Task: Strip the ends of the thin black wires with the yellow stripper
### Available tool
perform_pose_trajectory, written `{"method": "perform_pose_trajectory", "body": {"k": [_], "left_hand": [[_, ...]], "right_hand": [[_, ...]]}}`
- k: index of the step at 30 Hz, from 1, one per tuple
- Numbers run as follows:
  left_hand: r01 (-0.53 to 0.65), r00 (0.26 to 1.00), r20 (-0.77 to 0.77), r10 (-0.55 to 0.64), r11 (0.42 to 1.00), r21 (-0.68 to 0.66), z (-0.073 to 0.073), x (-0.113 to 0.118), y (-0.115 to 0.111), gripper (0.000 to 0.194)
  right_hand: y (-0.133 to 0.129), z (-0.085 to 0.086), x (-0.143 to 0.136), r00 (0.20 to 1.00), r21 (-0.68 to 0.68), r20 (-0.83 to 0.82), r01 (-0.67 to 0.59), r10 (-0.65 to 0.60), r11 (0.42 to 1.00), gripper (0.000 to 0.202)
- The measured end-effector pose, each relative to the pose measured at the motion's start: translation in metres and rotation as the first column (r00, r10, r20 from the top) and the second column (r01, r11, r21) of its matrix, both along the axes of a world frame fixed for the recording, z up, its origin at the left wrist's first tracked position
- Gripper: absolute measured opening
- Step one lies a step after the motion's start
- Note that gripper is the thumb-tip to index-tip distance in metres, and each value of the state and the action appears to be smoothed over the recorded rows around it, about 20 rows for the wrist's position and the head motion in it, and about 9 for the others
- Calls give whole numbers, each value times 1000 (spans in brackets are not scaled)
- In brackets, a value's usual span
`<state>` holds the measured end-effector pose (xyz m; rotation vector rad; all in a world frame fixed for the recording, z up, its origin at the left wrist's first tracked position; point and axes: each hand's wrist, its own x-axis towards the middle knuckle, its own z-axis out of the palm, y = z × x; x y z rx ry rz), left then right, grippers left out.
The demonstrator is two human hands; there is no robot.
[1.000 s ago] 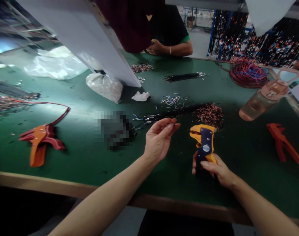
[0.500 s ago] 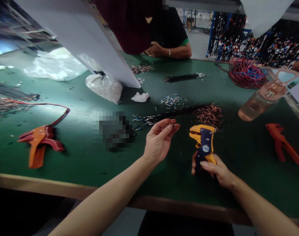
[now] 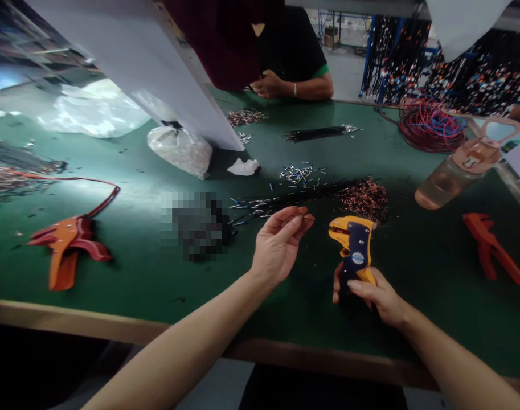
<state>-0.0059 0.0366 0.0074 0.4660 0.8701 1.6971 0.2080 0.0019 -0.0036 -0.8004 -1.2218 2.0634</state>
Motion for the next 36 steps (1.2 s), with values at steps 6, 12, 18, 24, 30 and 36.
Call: {"method": "perform_pose_trajectory", "body": {"k": [6,12,18,24,30,36], "left_hand": [[23,1000,-2,-23,1000,-19,-1,2,-2,28],[30,999,22,-30,999,-19,0,3,-3,24],[47,999,10,-46,999,-13,0,2,-3,21],[49,999,17,-49,999,-9,0,3,-3,21],[35,999,32,-35,999,-14,2,4,-2,32],[38,999,12,-38,999,-21,1,4,-1,30]], "right_hand": [[-1,-2,1,1000,-7,13,2,-2,1000,35],[-1,-1,0,1000,-15,8,-5,5,1000,34],[-2,-2,1,1000,-51,-22,-7,6,999,33],[-2,1,0,1000,-33,9,14,-14,999,32],[-3,2,-3,997,12,69,40,-41,999,35],[-4,-5,-4,986,-85,33,163,-161,983,35]]}}
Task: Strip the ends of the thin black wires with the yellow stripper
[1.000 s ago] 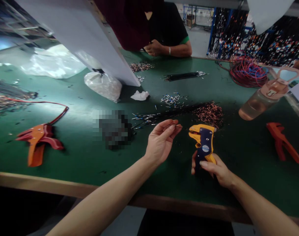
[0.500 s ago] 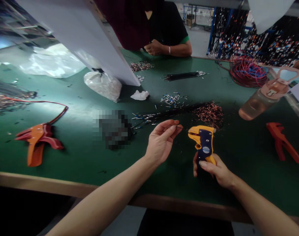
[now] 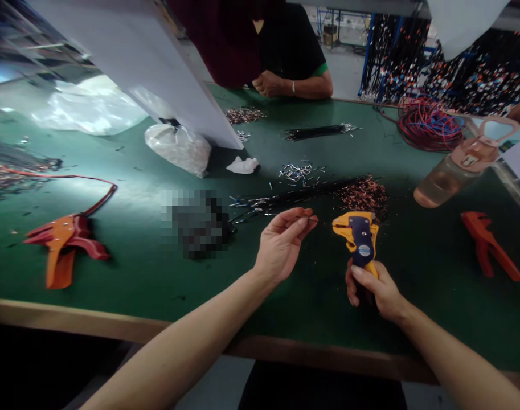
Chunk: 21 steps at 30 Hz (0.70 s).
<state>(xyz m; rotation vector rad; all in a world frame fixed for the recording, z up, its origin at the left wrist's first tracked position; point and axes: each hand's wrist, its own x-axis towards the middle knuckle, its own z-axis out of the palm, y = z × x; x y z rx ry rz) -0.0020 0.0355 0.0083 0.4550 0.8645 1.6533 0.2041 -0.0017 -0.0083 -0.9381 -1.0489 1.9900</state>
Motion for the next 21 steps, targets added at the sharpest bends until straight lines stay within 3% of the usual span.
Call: {"method": "perform_pose_trajectory", "body": {"k": [9,21], "left_hand": [[-96,995,-14,97,994,46,-5,-11,10,29],[-4,1000,-28,5,1000,25,-4,-4,2,24]], "right_hand": [[6,1,5,992,-43,-114,-57,51,997,33],[4,2,2,985,-74,-144,-104,92,992,37]]}}
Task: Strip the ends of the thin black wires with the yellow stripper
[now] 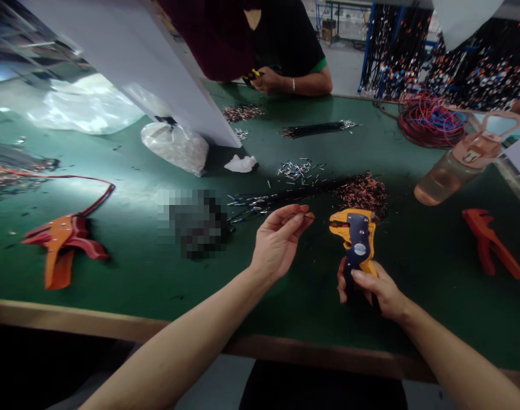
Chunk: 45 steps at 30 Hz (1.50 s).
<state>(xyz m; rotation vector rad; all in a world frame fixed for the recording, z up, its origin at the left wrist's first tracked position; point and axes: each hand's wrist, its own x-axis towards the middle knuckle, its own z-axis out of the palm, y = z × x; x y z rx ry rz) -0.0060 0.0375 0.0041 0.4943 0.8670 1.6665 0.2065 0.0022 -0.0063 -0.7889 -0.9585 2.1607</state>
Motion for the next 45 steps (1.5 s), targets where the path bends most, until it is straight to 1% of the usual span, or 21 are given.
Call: {"method": "perform_pose_trajectory", "body": {"k": [7,12,15,24,30,34,39,45], "left_hand": [[6,1000,31,-6,1000,-15,6,2,-2,28],[14,999,34,-13,999,-30,7,3,-2,29],[13,1000,28,-12,1000,-27,6,3,-2,29],[27,999,-17,-28,999,-37,5,2,-3,22],[14,999,-29,-15,1000,-28,2,0,-1,21],[-33,999,-37,32,999,-19,2,-1,0,24],[-80,996,-49,79,997,-10,4,1,0,25],[-54,998,-44,53,998,-12,5,3,-2,26]], "right_hand": [[-2,1,-1,999,15,31,9,-10,1000,37],[-2,6,-4,995,87,96,-14,6,996,37],[-3,6,-4,991,115,135,-2,-14,993,39],[-6,4,-4,969,111,232,63,-88,992,41],[-5,7,-3,980,115,192,33,-55,993,41],[-4,6,-2,985,138,169,10,-33,990,38],[-3,8,-3,986,139,161,10,-33,990,37],[-3,11,-4,983,129,181,14,-37,992,39]]}}
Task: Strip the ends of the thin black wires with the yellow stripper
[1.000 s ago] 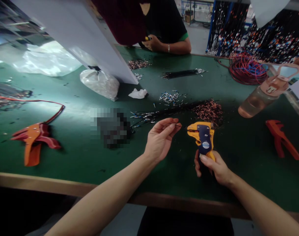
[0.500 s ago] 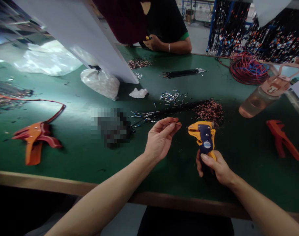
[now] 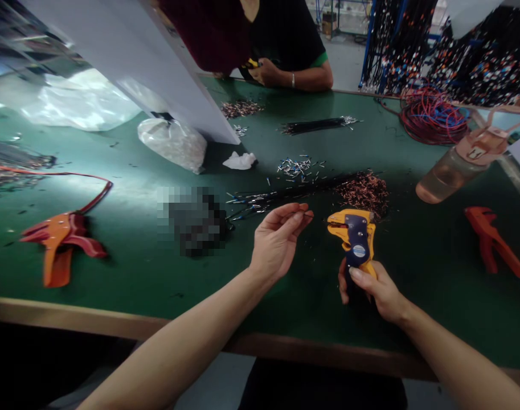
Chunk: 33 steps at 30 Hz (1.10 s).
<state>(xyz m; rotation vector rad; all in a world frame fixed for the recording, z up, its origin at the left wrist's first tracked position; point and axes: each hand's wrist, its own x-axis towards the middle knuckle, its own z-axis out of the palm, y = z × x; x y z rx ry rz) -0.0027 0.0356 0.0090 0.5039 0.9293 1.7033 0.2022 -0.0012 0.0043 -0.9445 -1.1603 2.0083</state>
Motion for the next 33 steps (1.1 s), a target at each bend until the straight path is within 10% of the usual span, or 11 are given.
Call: {"method": "perform_pose_trajectory", "body": {"k": [33], "left_hand": [[73,997,-5,-73,997,-15,0,1,0,28]], "right_hand": [[-3,-3,0,993,2,85,79,-79,997,45]]}}
